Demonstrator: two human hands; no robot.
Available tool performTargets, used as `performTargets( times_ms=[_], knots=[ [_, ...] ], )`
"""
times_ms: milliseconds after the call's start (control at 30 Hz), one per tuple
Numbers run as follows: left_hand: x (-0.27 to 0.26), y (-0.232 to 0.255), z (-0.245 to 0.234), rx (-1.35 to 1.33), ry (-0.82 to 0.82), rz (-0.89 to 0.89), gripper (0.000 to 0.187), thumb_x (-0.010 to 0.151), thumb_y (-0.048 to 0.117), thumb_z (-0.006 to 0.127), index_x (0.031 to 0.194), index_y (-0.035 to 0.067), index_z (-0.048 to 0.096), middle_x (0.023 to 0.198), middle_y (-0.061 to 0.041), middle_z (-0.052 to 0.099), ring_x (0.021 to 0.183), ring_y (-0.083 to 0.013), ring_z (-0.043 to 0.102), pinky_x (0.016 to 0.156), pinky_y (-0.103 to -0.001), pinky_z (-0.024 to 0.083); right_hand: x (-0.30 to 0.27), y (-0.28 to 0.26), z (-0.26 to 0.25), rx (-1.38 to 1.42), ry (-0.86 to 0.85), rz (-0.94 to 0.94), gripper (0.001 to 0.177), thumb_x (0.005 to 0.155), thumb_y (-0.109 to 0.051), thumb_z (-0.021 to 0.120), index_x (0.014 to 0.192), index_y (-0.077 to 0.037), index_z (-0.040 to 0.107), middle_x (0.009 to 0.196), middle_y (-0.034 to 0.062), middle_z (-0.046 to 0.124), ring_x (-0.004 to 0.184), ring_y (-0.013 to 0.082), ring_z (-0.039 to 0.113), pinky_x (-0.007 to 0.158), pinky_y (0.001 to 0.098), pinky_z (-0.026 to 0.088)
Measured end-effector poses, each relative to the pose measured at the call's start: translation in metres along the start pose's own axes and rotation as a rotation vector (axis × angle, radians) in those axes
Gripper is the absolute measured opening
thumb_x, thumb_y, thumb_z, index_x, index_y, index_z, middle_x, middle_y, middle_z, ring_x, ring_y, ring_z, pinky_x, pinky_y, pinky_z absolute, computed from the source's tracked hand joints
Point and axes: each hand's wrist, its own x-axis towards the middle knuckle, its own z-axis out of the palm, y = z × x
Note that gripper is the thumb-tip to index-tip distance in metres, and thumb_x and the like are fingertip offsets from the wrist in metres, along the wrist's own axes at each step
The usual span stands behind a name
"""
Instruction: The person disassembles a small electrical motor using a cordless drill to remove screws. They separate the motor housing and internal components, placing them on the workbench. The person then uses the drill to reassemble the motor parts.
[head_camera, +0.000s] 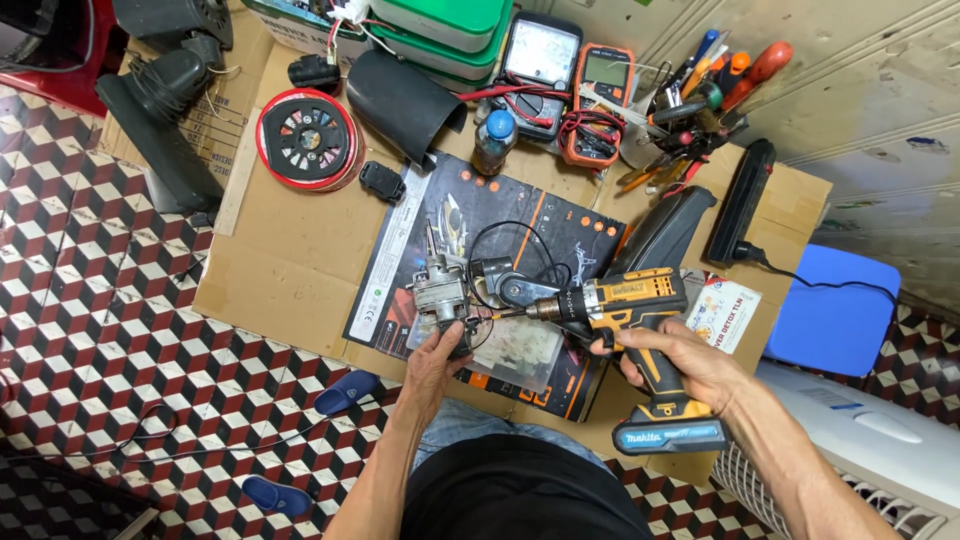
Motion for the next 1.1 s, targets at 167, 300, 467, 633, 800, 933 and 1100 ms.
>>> performTargets(
  times_ms=[167,300,467,633,800,933,1100],
  knots=[
    [-0.004,0.002,0.002,-0.017,-0.010,0.023,0.040,0.088,0.037,0.075,0.111,0.004,0.071,0.100,-0.003,0.073,0.091,-0.0121,0.067,0.084,-0.030,0.058,0.007,0.009,-0.006,-0.073,0.022,-0.012,0.035,0.081,-0.015,0.078,0.102,0.011,0.069,0.081,0.0149,0.070,0.054,0.0160,0.057,0.045,0.0294,0.049],
    [-0.002,0.000,0.000,-0.031,-0.001,0.013,0.041,0.089,0.036,0.076,0.113,0.003,0.070,0.099,-0.004,0.072,0.089,-0.0135,0.066,0.083,-0.031,0.058,0.002,0.006,-0.001,-0.110,0.080,0.023,0.032,0.079,-0.019,0.080,0.097,0.007,0.073,0.067,0.0122,0.064,0.050,0.0153,0.056,0.041,0.0283,0.045],
    [-0.006,0.004,0.004,-0.017,-0.002,0.012,0.041,0.089,0.036,0.075,0.114,0.004,0.071,0.100,-0.004,0.073,0.091,-0.0123,0.068,0.084,-0.029,0.059,0.004,0.007,-0.005,-0.163,0.035,0.019,0.034,0.081,-0.023,0.078,0.097,0.007,0.075,0.058,0.0122,0.060,0.046,0.0150,0.054,0.040,0.0255,0.042],
    [-0.003,-0.001,0.001,-0.018,-0.022,0.030,0.041,0.089,0.037,0.075,0.114,0.004,0.072,0.100,-0.004,0.073,0.091,-0.0119,0.068,0.083,-0.029,0.059,0.004,0.007,-0.002,-0.144,0.035,-0.017,0.033,0.080,-0.020,0.077,0.096,0.009,0.073,0.063,0.0099,0.066,0.048,0.0149,0.056,0.041,0.0269,0.044],
    [-0.005,-0.004,0.005,0.090,0.045,0.039,0.046,0.090,0.040,0.074,0.115,0.002,0.072,0.105,-0.006,0.073,0.094,-0.0151,0.068,0.087,-0.030,0.060,0.008,0.011,-0.006,-0.197,0.043,-0.006,0.037,0.083,-0.024,0.078,0.100,0.009,0.076,0.062,0.0142,0.062,0.047,0.0152,0.055,0.040,0.0261,0.042],
    [-0.030,0.011,0.021,0.270,0.059,0.110,0.049,0.092,0.046,0.067,0.121,0.007,0.069,0.115,-0.003,0.075,0.107,-0.0122,0.069,0.093,-0.026,0.056,0.000,0.006,0.005,-0.171,0.035,-0.019,0.036,0.083,-0.021,0.075,0.102,0.010,0.075,0.073,0.0118,0.069,0.051,0.0151,0.057,0.042,0.0270,0.045],
    [-0.050,0.004,0.016,0.662,0.262,0.364,0.054,0.095,0.038,0.071,0.130,0.000,0.059,0.105,-0.010,0.077,0.095,-0.0138,0.073,0.085,-0.030,0.056,-0.018,0.005,0.015,-0.201,0.110,-0.060,0.037,0.083,-0.019,0.071,0.107,0.009,0.074,0.083,0.0087,0.081,0.054,0.0144,0.057,0.044,0.0287,0.045]
  ],
)
